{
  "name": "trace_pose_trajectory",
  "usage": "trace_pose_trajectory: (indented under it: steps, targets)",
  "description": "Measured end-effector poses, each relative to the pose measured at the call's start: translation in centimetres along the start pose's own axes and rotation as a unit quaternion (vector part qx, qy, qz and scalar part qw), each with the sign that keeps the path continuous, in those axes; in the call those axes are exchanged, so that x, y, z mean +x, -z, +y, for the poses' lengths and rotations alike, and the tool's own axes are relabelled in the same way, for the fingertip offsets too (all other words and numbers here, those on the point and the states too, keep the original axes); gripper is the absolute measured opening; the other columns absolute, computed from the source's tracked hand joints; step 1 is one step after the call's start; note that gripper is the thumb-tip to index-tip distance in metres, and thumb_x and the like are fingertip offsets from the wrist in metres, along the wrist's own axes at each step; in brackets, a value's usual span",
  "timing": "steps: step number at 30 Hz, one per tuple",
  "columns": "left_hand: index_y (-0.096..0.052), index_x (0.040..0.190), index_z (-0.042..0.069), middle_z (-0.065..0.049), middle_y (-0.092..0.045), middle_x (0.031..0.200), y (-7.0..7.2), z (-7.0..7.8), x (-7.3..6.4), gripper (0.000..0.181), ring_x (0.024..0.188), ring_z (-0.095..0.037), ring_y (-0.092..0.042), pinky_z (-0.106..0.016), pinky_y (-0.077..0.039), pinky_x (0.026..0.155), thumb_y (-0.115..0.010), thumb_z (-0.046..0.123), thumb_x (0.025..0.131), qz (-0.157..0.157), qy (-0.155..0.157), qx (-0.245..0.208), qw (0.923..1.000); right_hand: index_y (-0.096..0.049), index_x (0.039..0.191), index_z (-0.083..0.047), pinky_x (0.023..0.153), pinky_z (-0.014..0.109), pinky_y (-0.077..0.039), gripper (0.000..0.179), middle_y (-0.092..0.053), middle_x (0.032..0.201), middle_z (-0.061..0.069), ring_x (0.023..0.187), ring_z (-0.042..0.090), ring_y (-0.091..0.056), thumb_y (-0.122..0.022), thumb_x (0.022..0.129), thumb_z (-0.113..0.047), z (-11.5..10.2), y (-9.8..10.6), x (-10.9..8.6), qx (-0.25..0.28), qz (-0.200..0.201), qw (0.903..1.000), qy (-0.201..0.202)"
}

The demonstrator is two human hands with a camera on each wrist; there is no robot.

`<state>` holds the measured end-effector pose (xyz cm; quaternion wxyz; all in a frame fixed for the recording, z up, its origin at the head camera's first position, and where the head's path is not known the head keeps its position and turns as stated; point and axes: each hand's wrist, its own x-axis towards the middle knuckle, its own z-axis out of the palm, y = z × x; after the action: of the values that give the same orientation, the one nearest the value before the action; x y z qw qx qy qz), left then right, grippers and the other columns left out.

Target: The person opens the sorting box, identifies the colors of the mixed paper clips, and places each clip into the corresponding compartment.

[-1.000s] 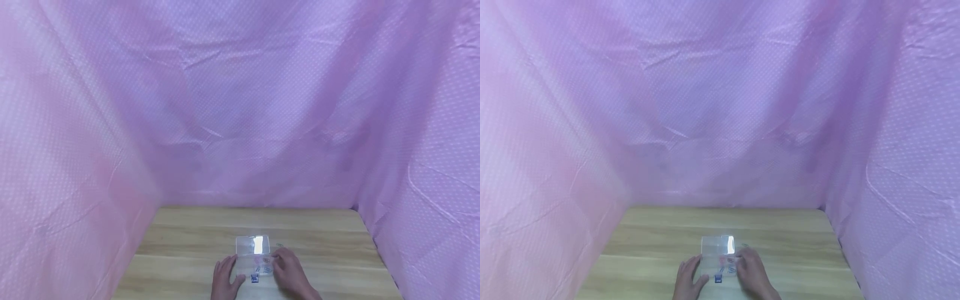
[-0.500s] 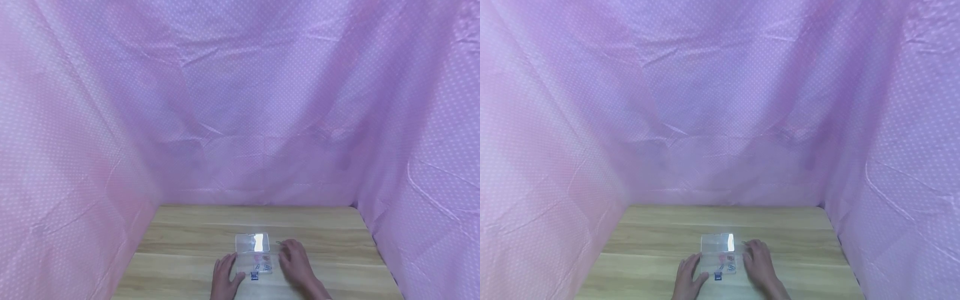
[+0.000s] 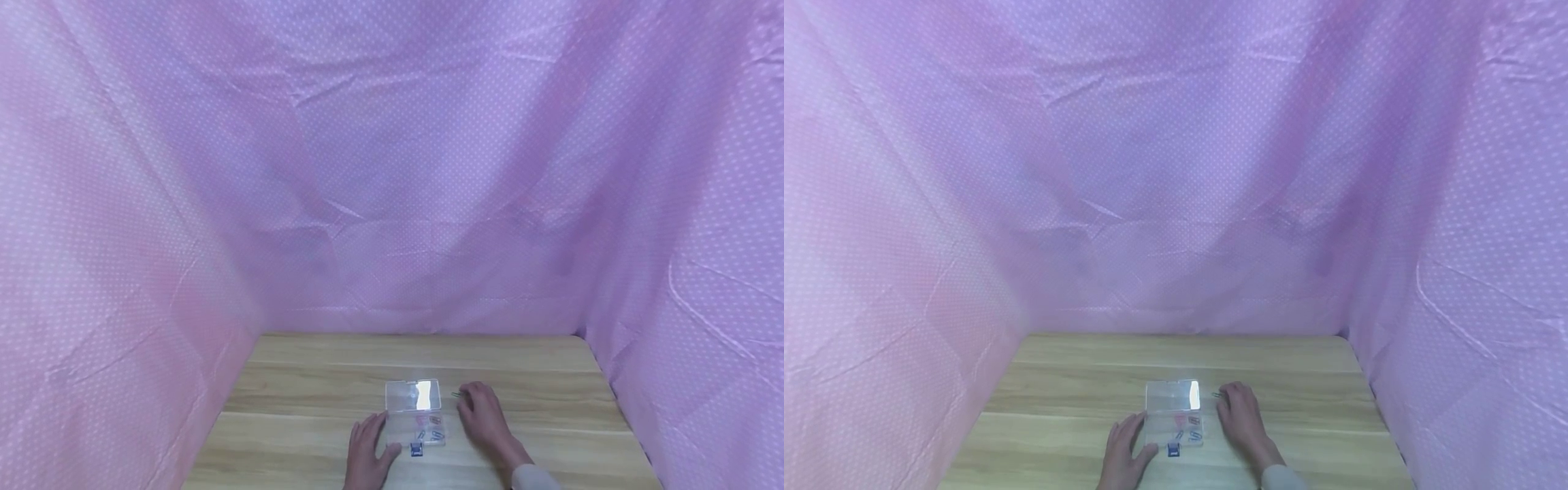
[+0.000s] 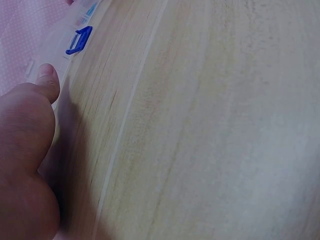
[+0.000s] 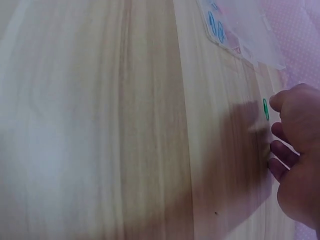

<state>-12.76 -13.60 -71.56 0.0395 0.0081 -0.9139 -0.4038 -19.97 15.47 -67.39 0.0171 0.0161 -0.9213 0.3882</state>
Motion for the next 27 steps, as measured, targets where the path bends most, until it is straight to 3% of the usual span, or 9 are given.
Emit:
trace_pose_trajectory:
  steps: [8, 14, 17, 24, 27]
  targets:
    - [-0.055, 0.146, 0.034, 0.005, -0.061, 0.147, 0.0, 0.1, -0.4, 0.069, 0.144, -0.028, -0.045, -0.059, -0.028, 0.129, -0.082, 0.046, 0.083, 0.013, -0.002, -0.011, 0.9999, -0.073, 0.111, -0.017, 0.097, 0.046, -0.059, 0.016, -0.068, 0.11, -0.003, 0.109, 0.019, -0.06, -0.071, 0.096, -0.019, 0.5, -0.9, 1.2, -0.016, 0.019, 0.9997, -0.001]
    - [-0.055, 0.147, 0.03, -0.001, -0.061, 0.149, 0.3, 0.1, 0.0, 0.07, 0.148, -0.031, -0.045, -0.057, -0.016, 0.133, -0.083, 0.043, 0.083, -0.012, 0.017, -0.012, 0.9997, -0.075, 0.103, -0.017, 0.095, 0.044, -0.057, 0.009, -0.069, 0.107, 0.0, 0.105, 0.02, -0.06, -0.074, 0.094, -0.015, 0.6, -1.5, 1.5, -0.009, 0.043, 0.999, -0.003]
    - [-0.055, 0.146, 0.032, 0.0, -0.06, 0.149, 0.3, 0.1, 0.0, 0.07, 0.149, -0.031, -0.045, -0.058, -0.015, 0.134, -0.083, 0.043, 0.083, -0.017, 0.03, -0.013, 0.9993, -0.076, 0.101, -0.017, 0.094, 0.043, -0.057, 0.009, -0.069, 0.107, 0.0, 0.105, 0.019, -0.06, -0.074, 0.093, -0.014, 0.3, -1.6, 1.5, -0.006, 0.046, 0.9989, -0.007]
    - [-0.056, 0.146, 0.032, 0.001, -0.062, 0.147, 0.2, 0.0, 0.0, 0.07, 0.147, -0.03, -0.047, -0.057, -0.013, 0.133, -0.083, 0.044, 0.082, -0.006, 0.01, -0.014, 0.9998, -0.076, 0.098, -0.017, 0.094, 0.045, -0.056, 0.009, -0.069, 0.106, -0.001, 0.104, 0.02, -0.06, -0.077, 0.091, -0.012, 0.3, -1.9, 1.6, -0.013, 0.056, 0.9983, -0.006]
    - [-0.057, 0.145, 0.031, 0.0, -0.063, 0.146, 0.2, 0.0, 0.0, 0.069, 0.146, -0.032, -0.048, -0.06, -0.017, 0.131, -0.082, 0.045, 0.082, 0.004, 0.001, -0.016, 0.9999, -0.076, 0.097, -0.018, 0.094, 0.044, -0.055, 0.009, -0.068, 0.105, -0.001, 0.104, 0.019, -0.059, -0.077, 0.09, -0.012, 0.2, -1.9, 1.6, -0.016, 0.055, 0.9983, -0.01]
